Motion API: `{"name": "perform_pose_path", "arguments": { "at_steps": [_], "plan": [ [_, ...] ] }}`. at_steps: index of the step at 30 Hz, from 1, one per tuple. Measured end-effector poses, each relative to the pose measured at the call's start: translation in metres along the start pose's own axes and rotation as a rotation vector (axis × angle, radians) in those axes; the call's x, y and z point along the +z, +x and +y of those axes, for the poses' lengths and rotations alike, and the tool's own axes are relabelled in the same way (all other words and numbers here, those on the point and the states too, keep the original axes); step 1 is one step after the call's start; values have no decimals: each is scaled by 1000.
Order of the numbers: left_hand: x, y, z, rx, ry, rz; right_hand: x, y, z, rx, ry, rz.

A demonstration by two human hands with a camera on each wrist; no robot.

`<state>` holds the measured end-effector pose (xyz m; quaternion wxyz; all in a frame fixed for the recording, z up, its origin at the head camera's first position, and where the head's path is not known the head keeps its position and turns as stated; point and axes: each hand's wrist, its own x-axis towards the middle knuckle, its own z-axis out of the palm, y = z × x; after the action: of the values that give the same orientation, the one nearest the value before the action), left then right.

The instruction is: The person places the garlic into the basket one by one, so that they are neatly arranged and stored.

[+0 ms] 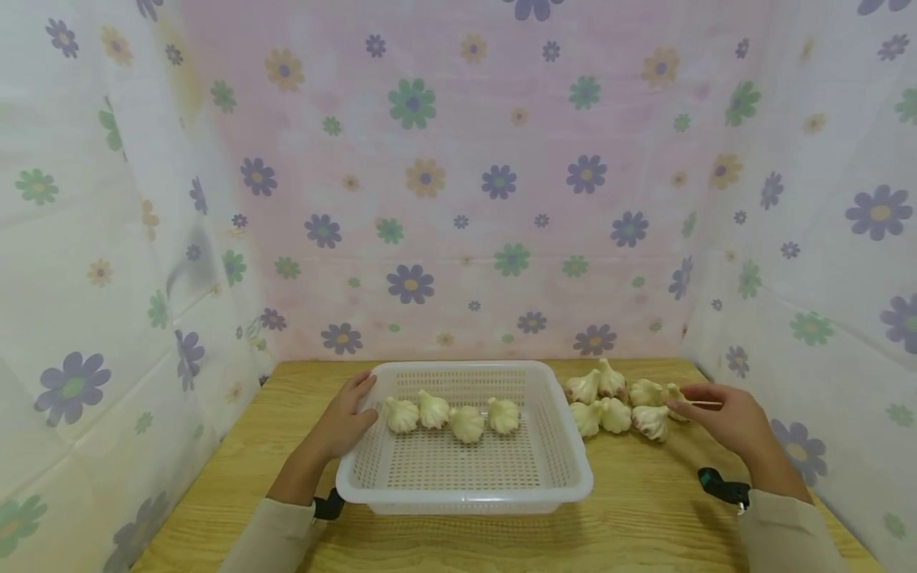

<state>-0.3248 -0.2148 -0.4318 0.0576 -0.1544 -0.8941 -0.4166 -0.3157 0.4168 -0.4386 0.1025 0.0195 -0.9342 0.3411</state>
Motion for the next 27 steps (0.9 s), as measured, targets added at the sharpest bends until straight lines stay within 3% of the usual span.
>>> {"name": "perform_pose_path", "arguments": {
  "at_steps": [12, 27],
  "plan": [
    [-2, 1, 0, 0, 7, -4, -5, -5, 9, 114, 94, -90],
    [0, 0, -2, -10, -16, -15, 13, -2, 11, 121, 208, -170]
  ]
}}
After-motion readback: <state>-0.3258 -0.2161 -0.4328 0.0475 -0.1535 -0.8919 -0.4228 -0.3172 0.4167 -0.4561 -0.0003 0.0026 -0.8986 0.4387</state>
